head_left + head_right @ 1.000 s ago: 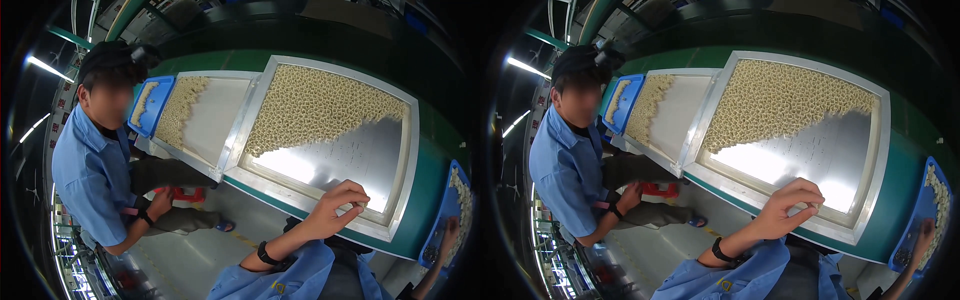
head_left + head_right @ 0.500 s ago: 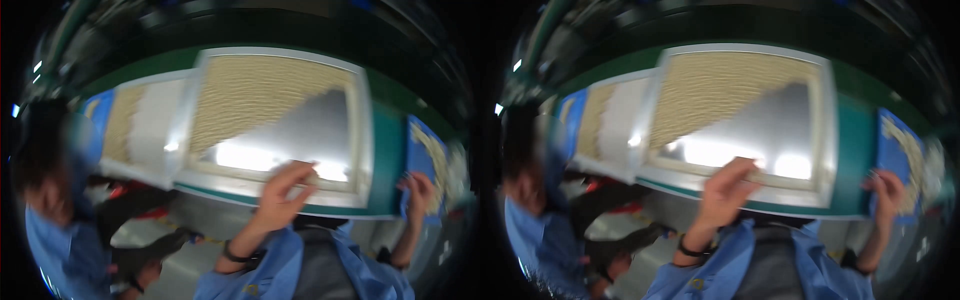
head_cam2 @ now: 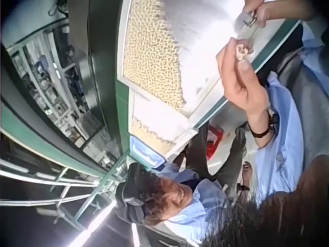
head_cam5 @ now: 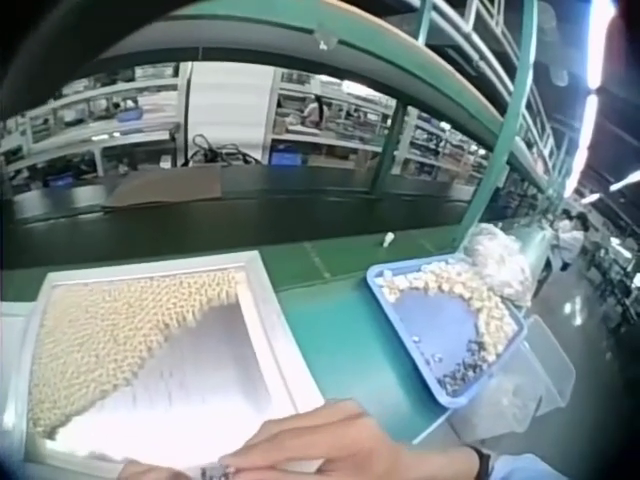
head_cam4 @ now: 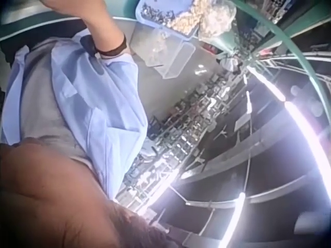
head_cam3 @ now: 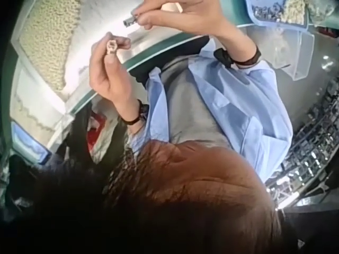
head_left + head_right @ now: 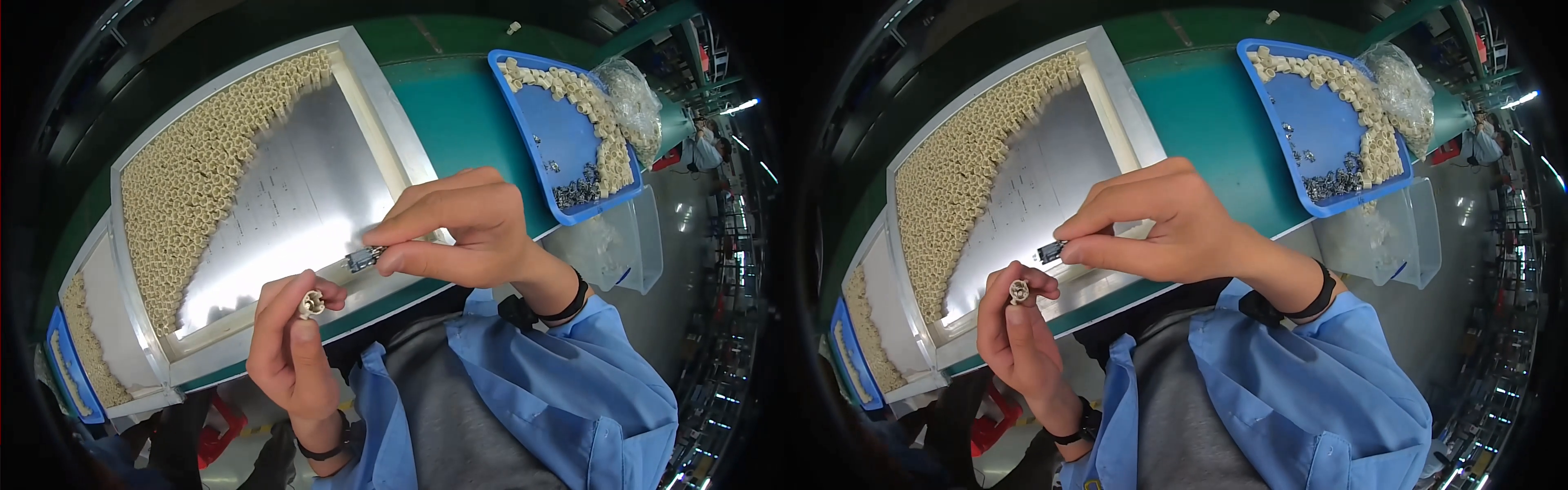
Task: Assembling small electronic components by manually inserting internal parts into a metal casing.
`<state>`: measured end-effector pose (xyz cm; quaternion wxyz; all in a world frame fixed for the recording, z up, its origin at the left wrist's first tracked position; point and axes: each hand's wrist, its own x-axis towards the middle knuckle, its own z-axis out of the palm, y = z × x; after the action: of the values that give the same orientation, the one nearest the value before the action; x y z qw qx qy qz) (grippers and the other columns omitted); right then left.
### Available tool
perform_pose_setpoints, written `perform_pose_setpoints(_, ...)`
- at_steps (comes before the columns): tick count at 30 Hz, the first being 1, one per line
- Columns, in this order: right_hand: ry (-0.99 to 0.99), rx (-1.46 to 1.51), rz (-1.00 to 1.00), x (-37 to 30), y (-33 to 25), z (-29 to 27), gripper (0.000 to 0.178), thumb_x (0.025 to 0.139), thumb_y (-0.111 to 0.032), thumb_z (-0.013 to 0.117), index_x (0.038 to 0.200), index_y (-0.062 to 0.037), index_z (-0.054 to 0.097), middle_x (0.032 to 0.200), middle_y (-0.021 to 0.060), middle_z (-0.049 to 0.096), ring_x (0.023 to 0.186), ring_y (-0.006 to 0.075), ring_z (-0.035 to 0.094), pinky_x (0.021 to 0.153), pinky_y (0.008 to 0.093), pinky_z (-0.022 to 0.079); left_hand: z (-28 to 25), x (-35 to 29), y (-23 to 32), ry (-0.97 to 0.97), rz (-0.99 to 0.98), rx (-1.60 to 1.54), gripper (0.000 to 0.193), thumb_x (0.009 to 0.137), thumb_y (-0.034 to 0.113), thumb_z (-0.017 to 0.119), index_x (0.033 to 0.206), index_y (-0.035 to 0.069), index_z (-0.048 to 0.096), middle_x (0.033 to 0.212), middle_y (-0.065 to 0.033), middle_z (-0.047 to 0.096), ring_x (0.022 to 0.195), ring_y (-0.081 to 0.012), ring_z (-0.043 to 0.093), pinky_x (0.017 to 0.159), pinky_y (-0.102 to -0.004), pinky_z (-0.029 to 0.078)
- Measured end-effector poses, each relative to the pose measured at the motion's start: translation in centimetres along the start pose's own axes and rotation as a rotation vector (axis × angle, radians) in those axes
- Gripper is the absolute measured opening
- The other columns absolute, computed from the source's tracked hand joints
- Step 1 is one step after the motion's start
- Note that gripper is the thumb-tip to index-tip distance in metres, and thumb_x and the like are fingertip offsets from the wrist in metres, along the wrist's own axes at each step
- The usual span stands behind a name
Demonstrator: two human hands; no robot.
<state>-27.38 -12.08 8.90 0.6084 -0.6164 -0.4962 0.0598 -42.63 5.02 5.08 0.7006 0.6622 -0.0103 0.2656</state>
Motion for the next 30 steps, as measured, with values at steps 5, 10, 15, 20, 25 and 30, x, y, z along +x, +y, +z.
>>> perform_pose_setpoints(5, -0.061, -0.014, 0.014, 0.2, -0.1, 0.2, 0.017, 0.079, 0.003, 0.081, 0.095, 0.0075, 0.074, 0.079, 0.0181, 0.073, 0.066, 0.0205, 0.070, 0.057, 0.0272, 0.052, 0.9, -0.1, -0.3, 0.038, -0.012, -0.126, 0.034, 0.106, 0.017, 0.048, 0.127, -0.008, 0.055, 0.104, -0.0170, 0.058, 0.089, -0.0235, 0.058, 0.074, -0.0364, 0.050)
perform_pose_setpoints(10, -0.038, -0.012, 0.012, -0.1, 0.2, 0.2, 0.016, 0.079, 0.002, 0.081, 0.094, 0.0053, 0.076, 0.081, 0.0170, 0.073, 0.067, 0.0217, 0.071, 0.057, 0.0273, 0.054, 1.9, -0.1, -0.2, 0.111, -0.141, -0.222, 0.032, 0.108, 0.020, 0.046, 0.125, -0.006, 0.053, 0.099, -0.0137, 0.058, 0.084, -0.0197, 0.056, 0.071, -0.0337, 0.048)
perform_pose_setpoints(15, -0.016, -0.130, -0.108, 0.3, -0.2, -0.3, 0.018, 0.078, 0.002, 0.080, 0.095, 0.0040, 0.076, 0.084, 0.0163, 0.074, 0.069, 0.0232, 0.073, 0.056, 0.0281, 0.056, 2.4, 0.3, -0.8, 0.121, -0.136, -0.247, 0.030, 0.107, 0.021, 0.047, 0.118, -0.006, 0.054, 0.091, -0.0130, 0.057, 0.077, -0.0187, 0.057, 0.070, -0.0335, 0.051)
perform_pose_setpoints(20, 0.004, -0.094, -0.079, 0.4, -0.9, 0.4, 0.021, 0.077, 0.002, 0.079, 0.098, 0.0031, 0.077, 0.085, 0.0165, 0.073, 0.067, 0.0250, 0.073, 0.055, 0.0288, 0.056, 2.8, 0.1, -0.9, 0.163, -0.185, -0.256, 0.029, 0.108, 0.020, 0.046, 0.117, -0.006, 0.053, 0.091, -0.0130, 0.056, 0.075, -0.0179, 0.057, 0.068, -0.0328, 0.051)
perform_pose_setpoints(25, 0.009, -0.166, -0.162, 0.5, -0.1, -0.1, 0.021, 0.077, 0.003, 0.078, 0.099, 0.0026, 0.077, 0.085, 0.0154, 0.073, 0.065, 0.0238, 0.071, 0.054, 0.0283, 0.055, 2.5, 0.0, -1.0, 0.144, -0.247, -0.395, 0.028, 0.108, 0.021, 0.046, 0.118, -0.005, 0.053, 0.089, -0.0118, 0.056, 0.074, -0.0160, 0.055, 0.065, -0.0313, 0.048)
perform_pose_setpoints(30, -0.068, -0.313, -0.251, 0.8, 0.0, -0.3, 0.023, 0.075, 0.000, 0.080, 0.097, 0.0027, 0.076, 0.083, 0.0133, 0.071, 0.063, 0.0225, 0.068, 0.052, 0.0283, 0.053, 2.3, 0.3, -0.9, 0.126, -0.283, -0.493, 0.028, 0.108, 0.021, 0.045, 0.118, -0.004, 0.052, 0.085, -0.0097, 0.056, 0.072, -0.0140, 0.053, 0.063, -0.0295, 0.045)
